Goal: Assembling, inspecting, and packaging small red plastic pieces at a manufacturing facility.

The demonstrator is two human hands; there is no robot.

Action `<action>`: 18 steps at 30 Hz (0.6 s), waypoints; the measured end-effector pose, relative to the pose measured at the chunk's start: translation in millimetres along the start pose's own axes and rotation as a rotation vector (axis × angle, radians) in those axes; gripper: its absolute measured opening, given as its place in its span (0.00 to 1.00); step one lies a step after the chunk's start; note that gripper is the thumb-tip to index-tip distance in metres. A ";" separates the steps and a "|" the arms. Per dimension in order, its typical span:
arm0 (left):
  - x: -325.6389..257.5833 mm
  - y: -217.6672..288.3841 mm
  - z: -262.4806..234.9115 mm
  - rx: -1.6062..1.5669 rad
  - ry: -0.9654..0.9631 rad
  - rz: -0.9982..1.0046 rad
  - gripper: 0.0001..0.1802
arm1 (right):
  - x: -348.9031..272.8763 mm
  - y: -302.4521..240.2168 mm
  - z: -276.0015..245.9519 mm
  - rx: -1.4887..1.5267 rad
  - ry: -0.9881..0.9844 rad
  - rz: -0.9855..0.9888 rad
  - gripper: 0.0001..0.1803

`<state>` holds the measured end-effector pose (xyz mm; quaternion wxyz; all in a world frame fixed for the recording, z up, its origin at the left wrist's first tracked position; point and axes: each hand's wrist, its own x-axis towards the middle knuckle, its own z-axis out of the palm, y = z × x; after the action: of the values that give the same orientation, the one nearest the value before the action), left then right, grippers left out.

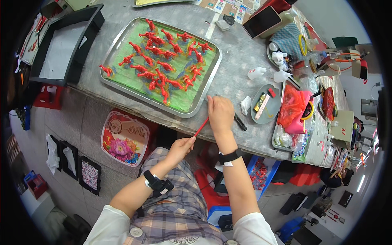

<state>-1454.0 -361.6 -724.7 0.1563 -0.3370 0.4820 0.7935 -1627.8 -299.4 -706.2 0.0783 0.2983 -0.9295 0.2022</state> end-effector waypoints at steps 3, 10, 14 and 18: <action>3.9 -10.7 3.3 0.010 0.053 0.070 0.24 | 0.8 -3.3 5.8 -0.037 0.040 -0.050 0.14; 2.9 -23.5 8.4 0.102 0.108 0.054 0.27 | 9.9 -9.7 4.6 -0.064 -0.007 0.087 0.11; 4.7 -26.9 10.2 0.150 0.131 0.083 0.28 | 15.1 -16.5 8.1 0.048 0.025 0.213 0.05; 6.9 -30.9 9.7 0.255 0.176 0.134 0.28 | 22.9 -23.5 7.7 0.147 -0.004 0.330 0.05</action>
<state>-1445.1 -338.7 -746.8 0.1016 -0.3495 0.6119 0.7022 -1632.7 -332.1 -699.4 0.0203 0.1469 -0.9488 0.2790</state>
